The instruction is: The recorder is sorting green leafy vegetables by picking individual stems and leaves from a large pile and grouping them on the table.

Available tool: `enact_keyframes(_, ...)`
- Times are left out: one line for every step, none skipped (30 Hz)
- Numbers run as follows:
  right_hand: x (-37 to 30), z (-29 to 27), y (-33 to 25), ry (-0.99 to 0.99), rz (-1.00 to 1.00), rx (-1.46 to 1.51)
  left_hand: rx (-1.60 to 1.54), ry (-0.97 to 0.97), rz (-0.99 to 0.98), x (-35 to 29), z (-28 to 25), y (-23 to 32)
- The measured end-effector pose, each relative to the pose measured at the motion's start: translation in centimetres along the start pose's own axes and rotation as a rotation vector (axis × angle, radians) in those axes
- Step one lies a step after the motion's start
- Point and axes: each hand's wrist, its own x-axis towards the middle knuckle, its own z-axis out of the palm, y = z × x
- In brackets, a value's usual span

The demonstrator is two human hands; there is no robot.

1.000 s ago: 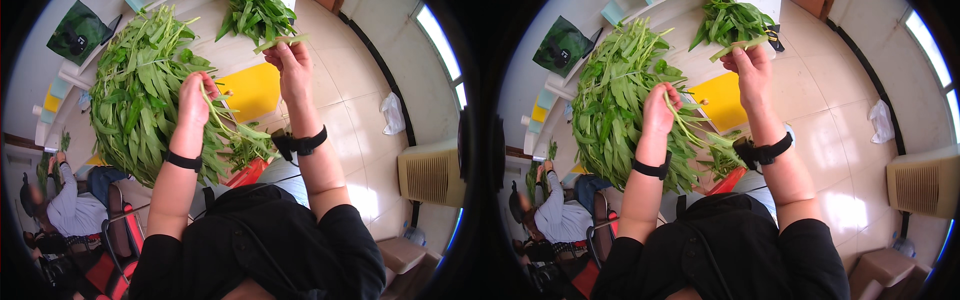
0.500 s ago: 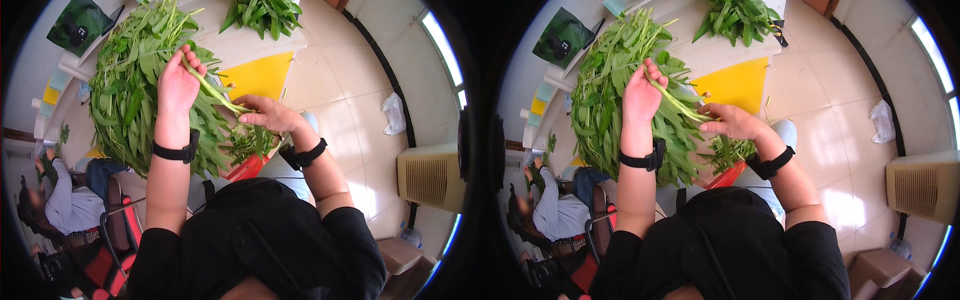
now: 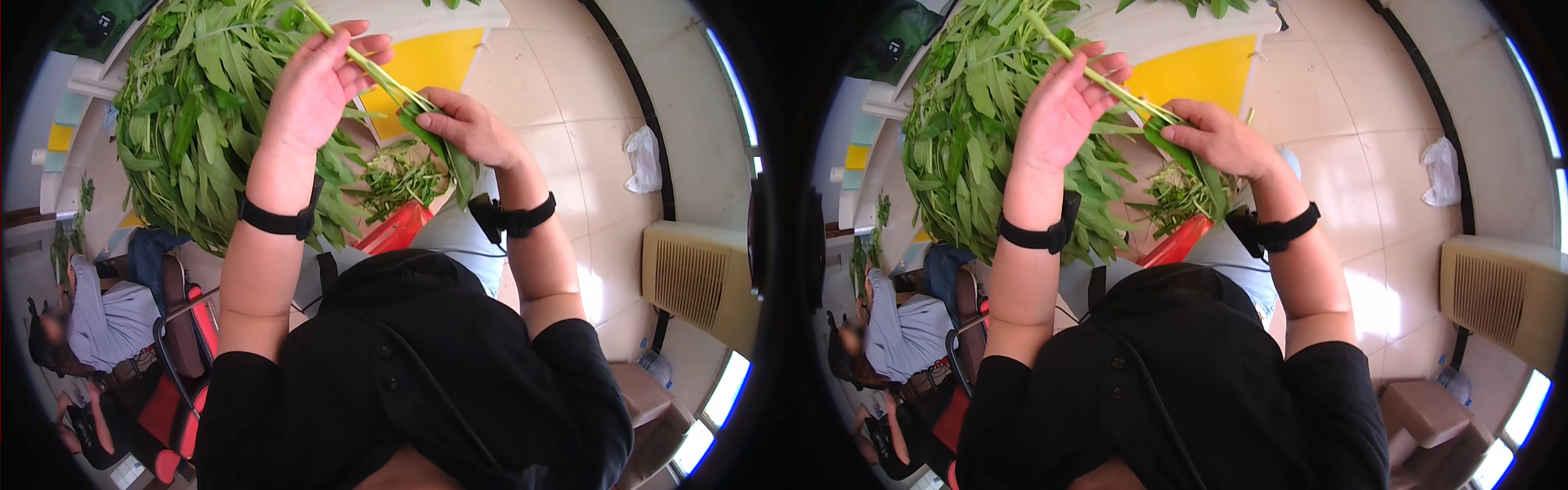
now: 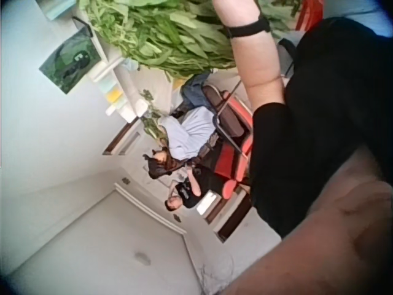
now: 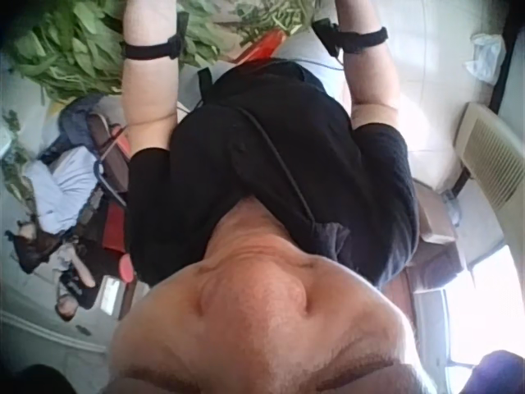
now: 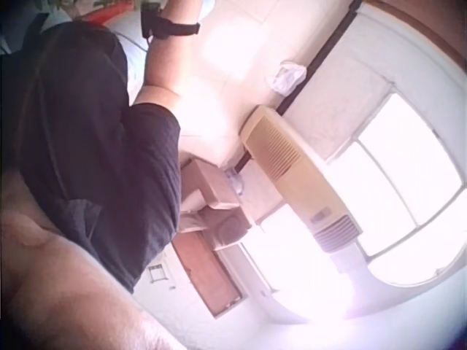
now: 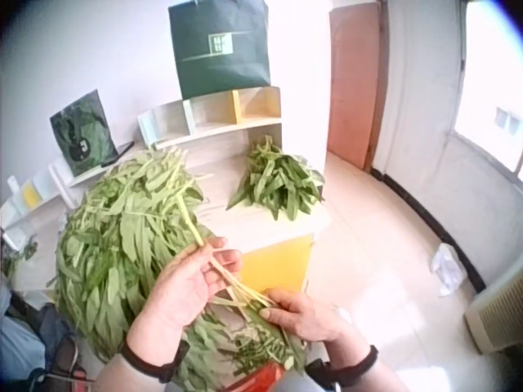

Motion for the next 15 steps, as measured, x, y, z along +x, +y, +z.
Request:
enact_keyframes(0.2,-0.4,0.7,0.025,-0.048,-0.033,0.032,0.019,-0.004,0.6,0.4,0.2)
enact_keyframes(0.4,-0.6,1.4,0.05,-0.096,-0.066,0.108,0.087,-0.048,0.4,0.7,-0.1)
enact_keyframes(0.7,-0.7,1.7,0.1,-0.161,-0.079,0.116,0.141,-0.095,0.3,0.9,-0.3)
enact_keyframes(0.7,-0.9,0.2,0.124,-0.089,-0.007,0.133,0.159,-0.099,0.0,1.0,-0.1)
enact_keyframes(0.6,-1.0,-1.1,0.147,-0.013,0.069,0.148,0.18,-0.108,-0.5,1.1,0.0)
enact_keyframes(0.8,-1.6,-1.4,0.182,-0.006,0.08,0.16,0.162,-0.105,-1.0,0.8,0.0)
enact_keyframes(1.3,-2.5,-1.7,0.191,-0.03,0.061,0.171,0.146,-0.104,-1.4,0.3,0.1)
enact_keyframes(1.9,-3.2,-2.2,0.231,-0.034,0.097,0.18,0.113,-0.12,-2.2,-0.1,0.3)
enact_keyframes(2.4,-3.8,-2.6,0.27,-0.033,0.137,0.187,0.082,-0.142,-3.0,-0.4,0.3)
enact_keyframes(3.1,-4.6,-3.5,0.299,-0.063,0.103,0.206,0.071,-0.196,-3.7,-0.3,0.3)
enact_keyframes(4.1,-5.5,-4.1,0.304,-0.08,0.092,0.181,0.05,-0.21,-4.5,-0.7,0.0)
enact_keyframes(5.4,-6.5,-4.8,0.348,-0.064,0.002,0.173,0.032,-0.234,-5.1,-0.7,-0.1)
enact_keyframes(6.4,-7.7,-5.3,0.398,-0.044,-0.086,0.165,0.009,-0.261,-5.5,-0.6,-0.2)
enact_keyframes(7.8,-8.9,-5.7,0.427,-0.025,-0.146,0.158,-0.011,-0.267,-5.8,-0.4,-0.3)
enact_keyframes(9.5,-9.8,-6.3,0.465,-0.007,-0.241,0.151,-0.018,-0.272,-6.2,-0.4,-0.3)
